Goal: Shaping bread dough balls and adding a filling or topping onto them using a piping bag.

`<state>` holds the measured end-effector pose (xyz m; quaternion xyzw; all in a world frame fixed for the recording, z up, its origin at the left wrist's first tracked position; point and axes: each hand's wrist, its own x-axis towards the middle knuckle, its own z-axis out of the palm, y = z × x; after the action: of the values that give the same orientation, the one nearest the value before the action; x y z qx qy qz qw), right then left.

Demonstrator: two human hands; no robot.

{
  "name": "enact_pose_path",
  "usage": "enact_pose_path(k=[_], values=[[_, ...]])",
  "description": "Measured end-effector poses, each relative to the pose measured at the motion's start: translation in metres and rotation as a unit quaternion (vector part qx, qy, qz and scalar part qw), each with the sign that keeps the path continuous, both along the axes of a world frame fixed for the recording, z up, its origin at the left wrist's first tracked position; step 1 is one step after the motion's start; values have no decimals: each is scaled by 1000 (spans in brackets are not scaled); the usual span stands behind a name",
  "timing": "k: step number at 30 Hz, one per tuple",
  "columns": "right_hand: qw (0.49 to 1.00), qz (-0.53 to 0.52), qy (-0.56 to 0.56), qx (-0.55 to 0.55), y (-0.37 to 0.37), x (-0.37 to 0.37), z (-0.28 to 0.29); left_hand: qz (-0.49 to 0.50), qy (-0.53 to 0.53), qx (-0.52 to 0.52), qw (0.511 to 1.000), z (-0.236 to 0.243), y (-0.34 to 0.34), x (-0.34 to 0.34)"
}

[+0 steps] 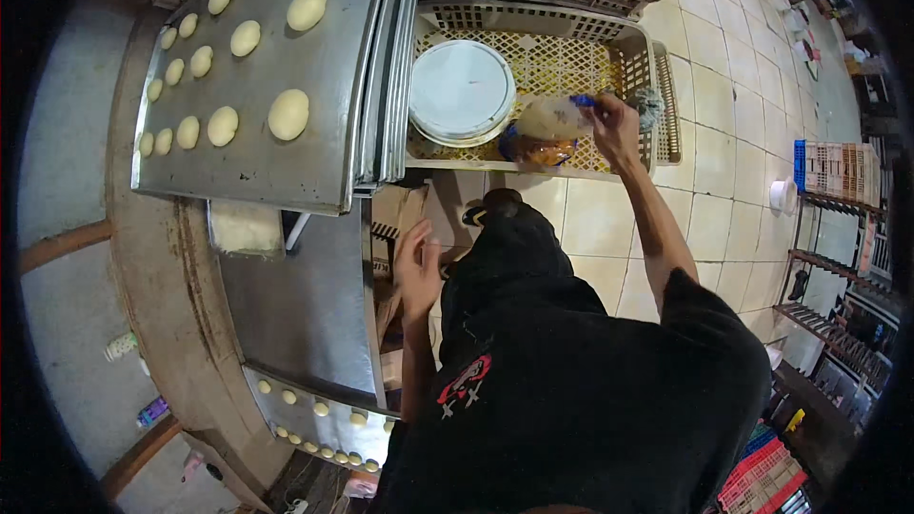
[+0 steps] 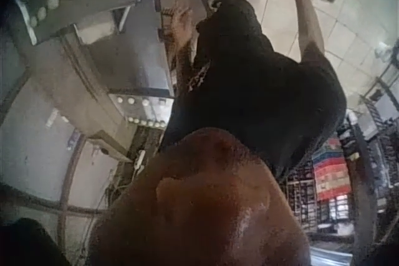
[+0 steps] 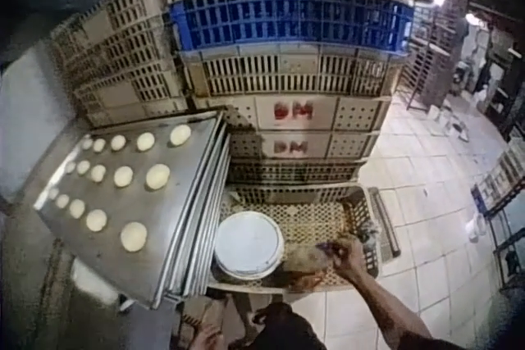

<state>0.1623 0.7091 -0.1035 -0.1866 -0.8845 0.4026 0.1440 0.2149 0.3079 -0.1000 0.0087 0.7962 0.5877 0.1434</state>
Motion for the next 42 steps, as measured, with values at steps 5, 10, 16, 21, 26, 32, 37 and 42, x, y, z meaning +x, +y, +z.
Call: enact_pose_path(k=[5, 10, 16, 21, 26, 32, 37, 42], values=[[974, 25, 66, -214, -66, 51, 129, -171, 309, -53, 934, 112, 120, -46], [925, 66, 112, -358, -107, 67, 170, -208, 320, -24, 924, 147, 137, -67], [882, 121, 185, -415, -133, 66, 198, -154, 301, 34, 941, 168, 116, -45], [892, 228, 184, -343, -125, 55, 220, -96, 405, 0, 909, 190, 107, -43], [894, 301, 200, -265, -126, 39, 224, -81, 431, -11, 899, 196, 95, -42], [859, 350, 65, -369, -140, 34, 238, -40, 467, -58, 881, 186, 77, -34], [829, 395, 24, -396, -165, 27, 239, 17, 467, -66, 881, 183, 56, -24], [794, 459, -20, -397, -208, 20, 238, 125, 435, -60, 890, 180, 23, 4]])
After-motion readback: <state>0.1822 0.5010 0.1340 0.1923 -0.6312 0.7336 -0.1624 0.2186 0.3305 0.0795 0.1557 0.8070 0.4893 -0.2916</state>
